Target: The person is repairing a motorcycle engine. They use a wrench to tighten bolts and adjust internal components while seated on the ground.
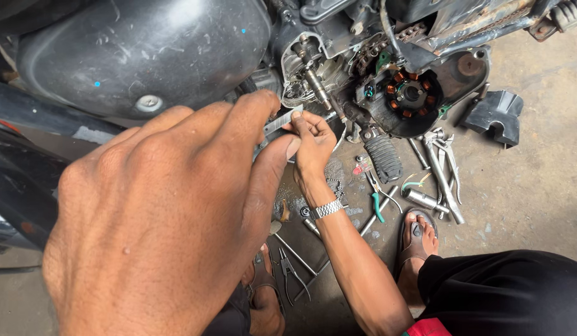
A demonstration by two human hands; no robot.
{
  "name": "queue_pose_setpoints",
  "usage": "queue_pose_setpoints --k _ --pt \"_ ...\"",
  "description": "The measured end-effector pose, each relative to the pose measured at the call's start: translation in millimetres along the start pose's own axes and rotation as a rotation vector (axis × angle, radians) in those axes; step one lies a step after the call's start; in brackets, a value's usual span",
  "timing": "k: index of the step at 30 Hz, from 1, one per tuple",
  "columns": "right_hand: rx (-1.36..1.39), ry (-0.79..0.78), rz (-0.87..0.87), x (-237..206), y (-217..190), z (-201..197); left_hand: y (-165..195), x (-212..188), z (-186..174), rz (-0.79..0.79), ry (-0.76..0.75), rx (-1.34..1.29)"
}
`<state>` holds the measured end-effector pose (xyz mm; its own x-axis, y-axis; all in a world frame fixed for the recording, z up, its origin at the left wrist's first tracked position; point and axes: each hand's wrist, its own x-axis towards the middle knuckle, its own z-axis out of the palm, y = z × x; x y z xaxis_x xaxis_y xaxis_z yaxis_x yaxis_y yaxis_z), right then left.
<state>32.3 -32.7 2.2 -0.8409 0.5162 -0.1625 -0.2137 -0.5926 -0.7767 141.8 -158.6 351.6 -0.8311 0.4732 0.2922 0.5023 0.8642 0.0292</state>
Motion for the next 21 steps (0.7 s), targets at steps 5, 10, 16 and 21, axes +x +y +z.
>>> queue_pose_setpoints --k 5,10,16,21 --pt "-0.083 0.071 -0.049 1.1 0.0 -0.1 -1.1 -0.2 0.9 0.038 0.072 -0.008" --pt "-0.088 0.089 -0.022 3.0 -4.1 5.0 -0.8 -0.4 1.5 0.008 0.002 0.006" --pt "-0.107 0.015 -0.085 0.0 -5.0 3.0 -1.6 -0.8 2.2 0.017 0.027 -0.003" --pt "-0.075 0.054 -0.058 5.6 -2.9 2.0 -2.0 -1.2 2.0 0.021 0.039 0.016"
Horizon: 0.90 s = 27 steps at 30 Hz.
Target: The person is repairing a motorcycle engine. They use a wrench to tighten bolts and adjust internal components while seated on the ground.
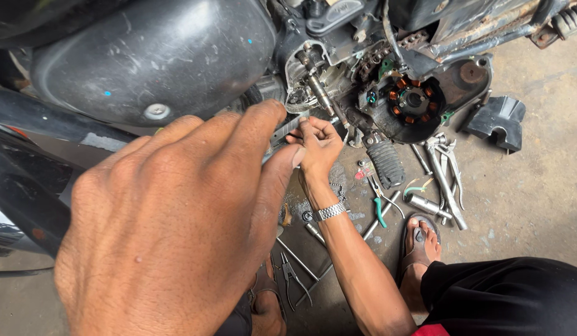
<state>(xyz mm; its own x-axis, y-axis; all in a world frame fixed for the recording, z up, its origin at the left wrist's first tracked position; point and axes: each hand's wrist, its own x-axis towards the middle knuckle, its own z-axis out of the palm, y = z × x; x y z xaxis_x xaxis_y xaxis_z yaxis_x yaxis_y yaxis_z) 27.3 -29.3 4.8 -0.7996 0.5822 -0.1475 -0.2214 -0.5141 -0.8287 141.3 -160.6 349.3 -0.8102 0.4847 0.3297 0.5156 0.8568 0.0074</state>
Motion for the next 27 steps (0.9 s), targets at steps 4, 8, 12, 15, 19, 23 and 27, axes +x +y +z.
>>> queue_pose_setpoints --k 4,8,12,15,19,23,27 --pt "0.061 -0.056 -0.037 -2 6 -1 -1 0 -1 -0.019 -0.052 0.019" --pt "0.080 -0.034 -0.004 -3 11 -5 0 0 1 -0.008 -0.027 -0.003" --pt "0.076 -0.036 -0.038 2 14 -3 -1 0 1 0.014 -0.007 0.039" --pt "0.094 -0.112 -0.071 0 14 -5 -1 0 1 0.008 0.001 0.021" --pt "0.094 -0.067 -0.040 -1 10 -4 -1 0 1 -0.014 -0.032 -0.007" --pt "0.054 -0.092 -0.073 -5 8 0 -1 0 -1 -0.009 -0.021 0.026" --pt "0.100 -0.078 -0.036 -5 6 0 1 1 -1 -0.017 -0.036 -0.015"
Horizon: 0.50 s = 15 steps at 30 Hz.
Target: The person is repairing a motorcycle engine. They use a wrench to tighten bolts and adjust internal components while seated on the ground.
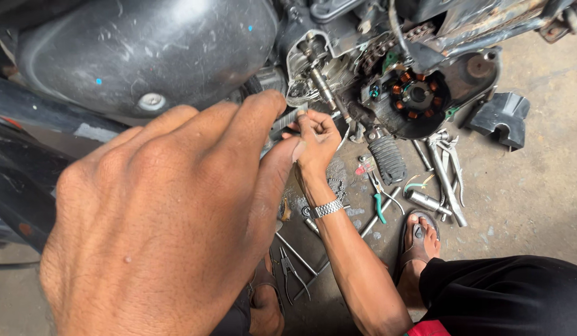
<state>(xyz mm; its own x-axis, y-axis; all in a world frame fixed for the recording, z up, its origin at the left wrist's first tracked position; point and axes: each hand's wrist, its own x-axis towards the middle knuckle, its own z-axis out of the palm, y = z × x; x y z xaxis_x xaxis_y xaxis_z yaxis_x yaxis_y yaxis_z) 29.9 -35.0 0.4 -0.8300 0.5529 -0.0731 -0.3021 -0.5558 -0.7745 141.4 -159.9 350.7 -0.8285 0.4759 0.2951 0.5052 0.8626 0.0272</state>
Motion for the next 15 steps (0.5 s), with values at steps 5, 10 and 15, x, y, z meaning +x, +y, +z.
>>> queue_pose_setpoints --k 5,10,15 --pt "-0.084 -0.011 -0.032 1.6 -2.2 0.1 1.2 -0.2 -1.0 0.011 0.045 0.042" --pt "-0.079 0.024 -0.017 0.6 -6.2 3.1 -0.3 -0.1 -0.8 0.038 0.067 0.035" --pt "-0.106 -0.016 -0.018 -2.1 -4.8 2.6 0.9 -1.2 1.1 -0.003 0.000 0.036"
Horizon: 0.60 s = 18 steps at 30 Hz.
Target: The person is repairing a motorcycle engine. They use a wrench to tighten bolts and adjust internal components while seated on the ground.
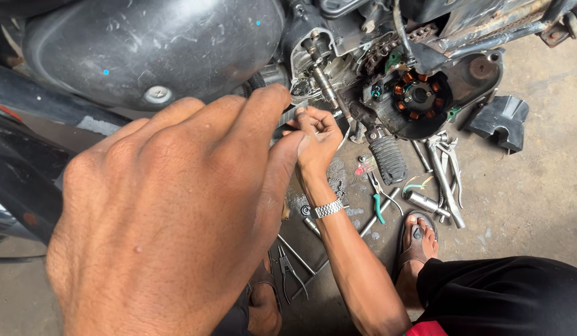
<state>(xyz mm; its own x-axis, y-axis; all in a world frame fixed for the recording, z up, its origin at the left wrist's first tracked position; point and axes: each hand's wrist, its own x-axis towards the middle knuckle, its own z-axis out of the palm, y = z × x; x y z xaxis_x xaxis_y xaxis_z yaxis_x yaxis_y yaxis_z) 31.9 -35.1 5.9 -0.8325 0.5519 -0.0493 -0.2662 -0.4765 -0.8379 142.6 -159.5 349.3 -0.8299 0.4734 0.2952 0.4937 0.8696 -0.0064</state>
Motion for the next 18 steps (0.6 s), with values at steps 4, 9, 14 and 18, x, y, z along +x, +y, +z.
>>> queue_pose_setpoints --k 4,9,14,18 --pt "0.006 0.070 0.007 6 6 -2 0 0 1 -0.019 0.005 0.004" --pt "-0.018 -0.191 -0.132 -2 -2 -6 2 0 -2 -0.006 0.049 -0.019" --pt "-0.049 -0.228 0.030 -32 -61 6 2 -1 -11 0.033 0.123 -0.051" --pt "-0.077 -0.262 -0.034 -62 -131 16 2 -1 -12 0.048 0.046 -0.082"
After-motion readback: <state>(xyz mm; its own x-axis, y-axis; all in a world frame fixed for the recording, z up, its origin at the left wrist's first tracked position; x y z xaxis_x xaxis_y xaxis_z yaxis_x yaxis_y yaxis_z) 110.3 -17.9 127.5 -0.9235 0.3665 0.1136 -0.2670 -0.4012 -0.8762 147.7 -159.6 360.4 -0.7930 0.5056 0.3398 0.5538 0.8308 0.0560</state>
